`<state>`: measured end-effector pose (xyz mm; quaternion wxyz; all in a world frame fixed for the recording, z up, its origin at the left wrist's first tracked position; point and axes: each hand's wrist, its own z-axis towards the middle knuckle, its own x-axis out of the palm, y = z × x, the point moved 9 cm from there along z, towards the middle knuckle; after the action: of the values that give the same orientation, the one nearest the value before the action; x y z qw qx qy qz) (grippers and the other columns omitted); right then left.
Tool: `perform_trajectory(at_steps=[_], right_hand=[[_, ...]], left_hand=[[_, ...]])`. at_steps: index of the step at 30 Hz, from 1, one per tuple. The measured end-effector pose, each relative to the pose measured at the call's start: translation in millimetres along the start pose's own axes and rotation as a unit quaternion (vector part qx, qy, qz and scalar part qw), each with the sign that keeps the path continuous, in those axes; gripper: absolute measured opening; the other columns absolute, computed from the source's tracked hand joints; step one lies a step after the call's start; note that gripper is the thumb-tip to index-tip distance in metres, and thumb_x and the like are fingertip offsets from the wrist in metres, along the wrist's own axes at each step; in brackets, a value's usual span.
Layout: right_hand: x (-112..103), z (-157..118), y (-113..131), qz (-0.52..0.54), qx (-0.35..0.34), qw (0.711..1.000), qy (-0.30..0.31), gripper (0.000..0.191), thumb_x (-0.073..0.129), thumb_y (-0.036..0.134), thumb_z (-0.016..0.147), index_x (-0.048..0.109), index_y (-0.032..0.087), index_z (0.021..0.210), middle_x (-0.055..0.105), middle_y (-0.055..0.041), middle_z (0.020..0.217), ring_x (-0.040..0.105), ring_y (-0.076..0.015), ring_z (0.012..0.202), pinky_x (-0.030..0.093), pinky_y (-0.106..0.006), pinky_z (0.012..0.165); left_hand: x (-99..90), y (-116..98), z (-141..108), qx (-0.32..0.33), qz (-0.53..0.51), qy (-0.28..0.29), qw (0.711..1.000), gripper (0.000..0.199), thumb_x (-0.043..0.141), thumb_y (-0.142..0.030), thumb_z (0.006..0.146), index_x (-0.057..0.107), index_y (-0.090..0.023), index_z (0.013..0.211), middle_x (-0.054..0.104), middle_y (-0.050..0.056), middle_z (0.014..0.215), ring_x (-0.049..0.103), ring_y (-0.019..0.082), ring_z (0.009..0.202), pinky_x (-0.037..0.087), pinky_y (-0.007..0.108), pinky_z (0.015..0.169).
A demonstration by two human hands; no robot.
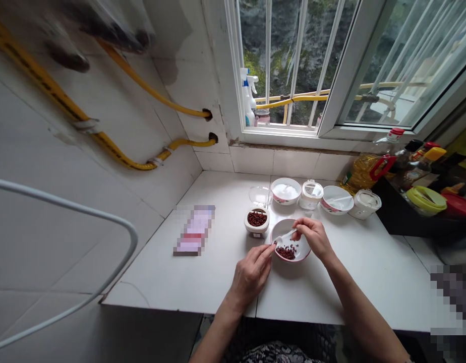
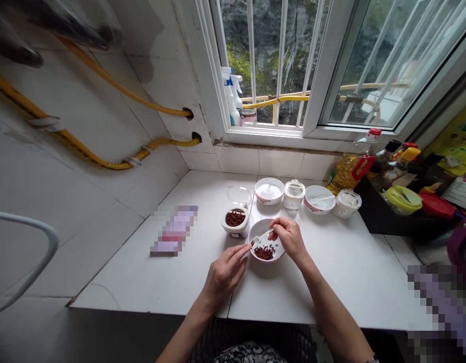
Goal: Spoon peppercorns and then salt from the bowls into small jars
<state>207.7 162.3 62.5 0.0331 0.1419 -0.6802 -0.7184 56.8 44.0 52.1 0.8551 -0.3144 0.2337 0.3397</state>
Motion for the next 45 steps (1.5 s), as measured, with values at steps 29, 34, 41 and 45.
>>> perform_trajectory(at_steps=[29, 34, 41, 45], right_hand=[[-12, 0, 7, -0.095, -0.064, 0.993, -0.038, 0.014, 0.050, 0.027, 0.078, 0.062, 0.021, 0.073, 0.067, 0.0004, 0.054, 0.062, -0.0176, 0.054, 0.048, -0.029, 0.060], [-13, 0, 4, -0.084, -0.044, 0.995, -0.039, 0.014, 0.050, 0.028, 0.077, 0.062, 0.021, 0.072, 0.066, 0.0005, 0.053, 0.061, -0.0175, 0.054, 0.047, -0.029, 0.059], [-16, 1, 3, -0.062, -0.035, 0.996, -0.046, 0.014, 0.052, 0.030, 0.074, 0.062, 0.021, 0.070, 0.066, 0.0002, 0.053, 0.059, -0.0169, 0.053, 0.047, -0.029, 0.059], [-16, 3, -2, -0.027, -0.018, 0.998, -0.046, 0.014, 0.054, 0.031, 0.072, 0.063, 0.021, 0.070, 0.066, 0.0003, 0.052, 0.058, -0.0164, 0.053, 0.047, -0.029, 0.059]], left_hand=[[-1.1, -1, 1, 0.007, -0.001, -0.009, 1.000, 0.041, 0.047, -0.007, 0.093, 0.054, -0.019, 0.132, 0.068, 0.009, 0.110, 0.066, 0.019, 0.098, 0.058, 0.028, 0.084], [-1.1, -1, 1, 0.007, 0.002, -0.008, 1.000, 0.041, 0.048, -0.008, 0.094, 0.053, -0.019, 0.132, 0.068, 0.009, 0.110, 0.067, 0.018, 0.098, 0.058, 0.028, 0.083], [-1.3, -1, 0, 0.005, 0.000, -0.010, 1.000, 0.043, 0.047, -0.007, 0.093, 0.053, -0.020, 0.134, 0.068, 0.009, 0.110, 0.067, 0.018, 0.098, 0.058, 0.028, 0.084], [-0.3, 0, -1, 0.005, -0.002, -0.009, 1.000, 0.043, 0.048, -0.007, 0.093, 0.053, -0.019, 0.133, 0.068, 0.009, 0.110, 0.066, 0.018, 0.099, 0.058, 0.028, 0.084]])
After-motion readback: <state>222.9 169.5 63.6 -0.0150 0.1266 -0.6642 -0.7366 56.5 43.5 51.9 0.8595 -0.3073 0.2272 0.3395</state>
